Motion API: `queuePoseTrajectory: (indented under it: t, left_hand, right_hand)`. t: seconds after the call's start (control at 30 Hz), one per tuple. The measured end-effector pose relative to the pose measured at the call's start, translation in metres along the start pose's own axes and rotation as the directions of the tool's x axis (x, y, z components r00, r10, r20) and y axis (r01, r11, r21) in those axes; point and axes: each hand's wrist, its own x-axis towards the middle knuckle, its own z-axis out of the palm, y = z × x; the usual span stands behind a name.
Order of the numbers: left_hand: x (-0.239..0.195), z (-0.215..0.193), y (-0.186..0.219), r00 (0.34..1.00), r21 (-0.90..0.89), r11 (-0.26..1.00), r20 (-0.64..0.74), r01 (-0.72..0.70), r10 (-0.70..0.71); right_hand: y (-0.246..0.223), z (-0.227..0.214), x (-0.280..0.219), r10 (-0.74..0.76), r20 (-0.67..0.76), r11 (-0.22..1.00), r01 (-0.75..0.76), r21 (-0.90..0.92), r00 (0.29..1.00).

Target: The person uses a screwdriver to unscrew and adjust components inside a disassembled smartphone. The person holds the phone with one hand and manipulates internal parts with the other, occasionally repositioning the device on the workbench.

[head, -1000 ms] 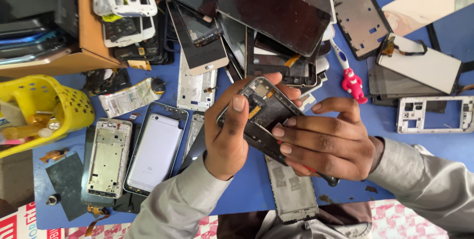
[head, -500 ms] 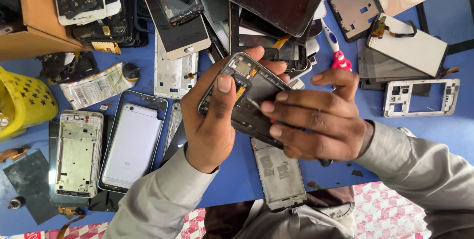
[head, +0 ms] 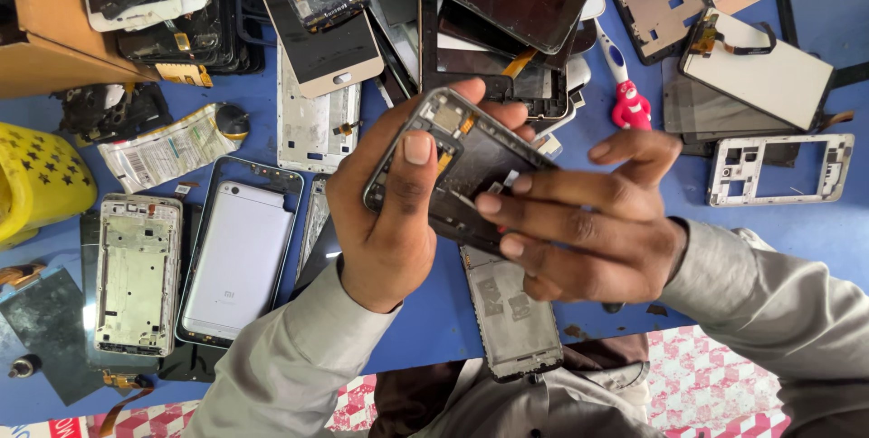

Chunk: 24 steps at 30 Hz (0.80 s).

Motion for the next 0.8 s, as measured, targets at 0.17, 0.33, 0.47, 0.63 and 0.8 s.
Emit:
queuePoseTrajectory:
  t: [0.17,0.33,0.47,0.63,0.8]
  left_hand:
    - [-0.0037,0.0003,-0.0027,1.000,0.023,1.000,0.007,-0.020,0.020]
    - [-0.0043,0.0014,-0.0034,1.000,-0.002,1.000,0.010,-0.019,0.019]
    - [-0.0056,0.0016,-0.0034,0.999,0.038,0.999,0.007,-0.032,0.032]
    - [-0.0058,0.0013,-0.0049,1.000,0.015,1.000,0.001,-0.020,0.020]
    - [-0.0058,0.0019,-0.0030,0.999,0.041,0.998,0.011,-0.045,0.045]
  right_hand:
    - [-0.0009,-0.0009,-0.0026,0.012,0.016,1.000,-0.012,0.025,1.000]
    - [0.0005,0.0004,0.0000,0.046,-0.066,0.999,-0.046,-0.006,0.997]
    - [0.0001,-0.0002,0.0004,0.005,0.027,0.999,-0.006,0.042,1.000]
    - [-0.0004,-0.0021,-0.0023,0.033,-0.042,0.999,-0.033,0.013,0.999]
    - [0.0015,-0.0041,0.0049,0.013,-0.041,1.000,-0.013,-0.005,0.999]
